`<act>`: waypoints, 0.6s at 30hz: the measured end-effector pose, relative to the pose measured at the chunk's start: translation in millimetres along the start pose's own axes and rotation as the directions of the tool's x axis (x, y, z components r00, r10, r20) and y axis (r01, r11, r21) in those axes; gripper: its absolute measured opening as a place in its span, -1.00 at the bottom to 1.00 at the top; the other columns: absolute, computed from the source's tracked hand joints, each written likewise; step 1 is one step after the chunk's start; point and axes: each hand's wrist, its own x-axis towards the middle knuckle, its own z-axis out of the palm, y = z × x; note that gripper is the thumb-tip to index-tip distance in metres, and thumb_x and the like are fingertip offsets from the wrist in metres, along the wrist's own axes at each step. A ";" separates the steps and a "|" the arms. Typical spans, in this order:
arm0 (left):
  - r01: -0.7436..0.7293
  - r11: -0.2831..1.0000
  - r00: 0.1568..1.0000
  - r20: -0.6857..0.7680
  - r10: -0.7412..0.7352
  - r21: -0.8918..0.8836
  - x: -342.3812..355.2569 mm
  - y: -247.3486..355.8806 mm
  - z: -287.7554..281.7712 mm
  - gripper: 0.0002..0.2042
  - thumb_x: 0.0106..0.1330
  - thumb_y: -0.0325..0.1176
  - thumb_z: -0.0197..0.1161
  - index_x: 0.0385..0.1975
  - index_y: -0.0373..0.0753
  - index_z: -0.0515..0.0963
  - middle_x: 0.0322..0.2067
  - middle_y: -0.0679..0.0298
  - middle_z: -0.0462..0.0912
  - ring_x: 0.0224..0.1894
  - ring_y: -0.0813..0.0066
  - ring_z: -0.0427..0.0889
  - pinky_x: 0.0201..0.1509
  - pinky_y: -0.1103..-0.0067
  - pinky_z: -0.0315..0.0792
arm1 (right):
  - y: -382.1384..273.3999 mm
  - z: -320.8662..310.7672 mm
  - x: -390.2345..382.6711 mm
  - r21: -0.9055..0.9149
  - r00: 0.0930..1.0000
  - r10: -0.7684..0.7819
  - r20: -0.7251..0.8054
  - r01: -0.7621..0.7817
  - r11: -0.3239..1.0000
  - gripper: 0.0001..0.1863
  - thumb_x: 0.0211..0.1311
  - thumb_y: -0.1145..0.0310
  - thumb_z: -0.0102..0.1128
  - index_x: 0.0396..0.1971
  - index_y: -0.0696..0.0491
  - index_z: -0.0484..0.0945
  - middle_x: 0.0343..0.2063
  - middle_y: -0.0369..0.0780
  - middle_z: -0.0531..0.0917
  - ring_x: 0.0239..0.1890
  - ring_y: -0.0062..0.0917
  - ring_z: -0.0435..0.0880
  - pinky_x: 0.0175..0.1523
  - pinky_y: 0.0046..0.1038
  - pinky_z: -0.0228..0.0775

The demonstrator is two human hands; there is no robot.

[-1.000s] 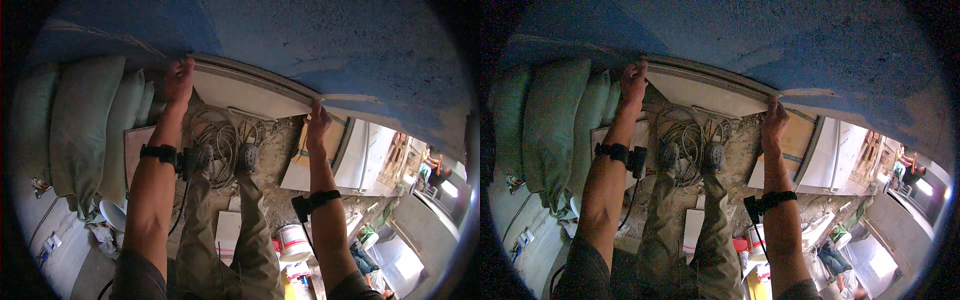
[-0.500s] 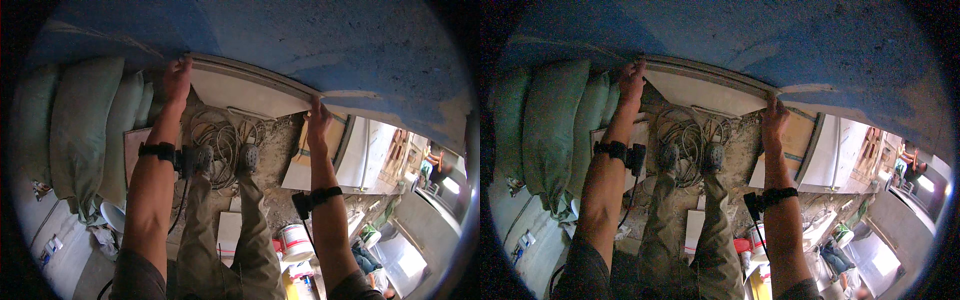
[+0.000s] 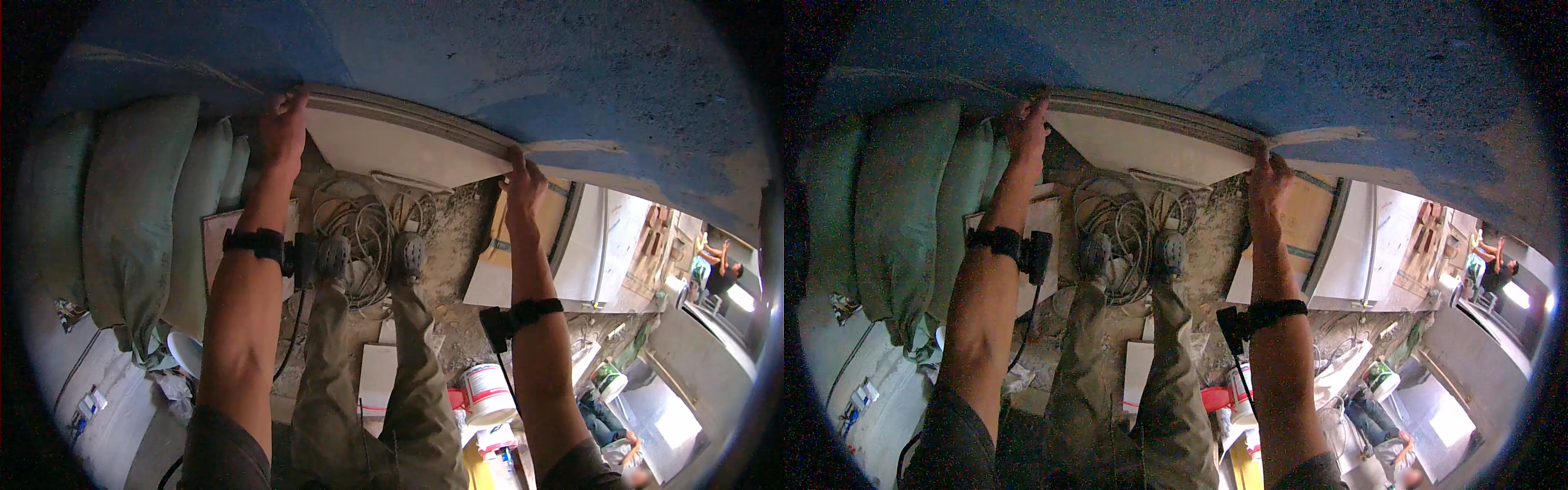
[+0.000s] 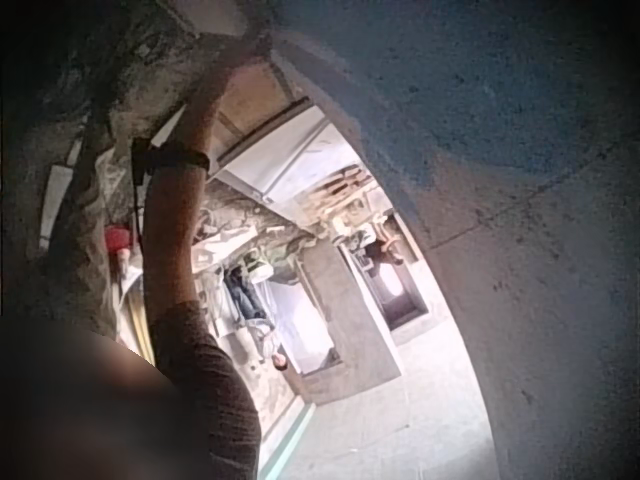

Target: Measure, mark, and cut floor tiles using a manual tile cutter.

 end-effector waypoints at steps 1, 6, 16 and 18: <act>0.002 1.000 1.000 0.005 -0.002 -0.005 -3.1 3.2 3.0 -0.46 0.23 0.15 0.33 -0.09 -0.27 0.60 -0.16 0.07 0.73 -0.06 0.17 0.69 0.04 0.32 0.48 | -0.1 -3.2 1.2 -0.005 1.000 -0.001 -0.005 0.001 1.000 -0.54 0.29 0.02 0.25 -0.26 0.22 0.66 -0.49 -0.17 0.54 -0.37 -0.47 0.62 -0.24 -0.34 0.66; -0.017 1.000 1.000 -0.023 0.017 0.026 -0.9 4.3 -3.4 -0.45 0.24 0.13 0.33 -0.07 -0.29 0.58 -0.17 0.07 0.72 -0.06 0.15 0.68 0.08 0.31 0.46 | -0.3 2.3 -2.2 -0.075 0.999 -0.035 -0.027 0.033 0.997 -0.53 0.32 -0.02 0.23 -0.35 0.19 0.64 -0.50 -0.18 0.54 -0.39 -0.48 0.60 -0.27 -0.33 0.60; -0.062 0.989 0.998 -0.021 0.060 -0.137 -7.1 8.3 -2.3 -0.53 0.26 0.03 0.36 -0.23 -0.35 0.60 -0.25 0.11 0.68 -0.15 0.29 0.62 0.00 0.40 0.43 | 19.6 3.1 17.7 -0.095 0.992 -0.092 -0.081 0.085 0.992 -0.45 0.31 -0.13 0.24 -0.39 0.17 0.59 -0.50 -0.24 0.55 -0.42 -0.52 0.52 -0.28 -0.38 0.48; -0.085 0.985 0.996 -0.045 0.079 -0.148 -10.1 10.2 -1.9 -0.56 0.26 0.00 0.38 -0.26 -0.34 0.59 -0.30 0.17 0.65 -0.20 0.39 0.58 -0.04 0.43 0.42 | 24.1 3.3 21.2 -0.094 0.997 -0.017 -0.080 0.010 0.996 -0.44 0.30 -0.14 0.24 -0.30 0.17 0.63 -0.44 -0.21 0.59 -0.38 -0.50 0.55 -0.26 -0.36 0.51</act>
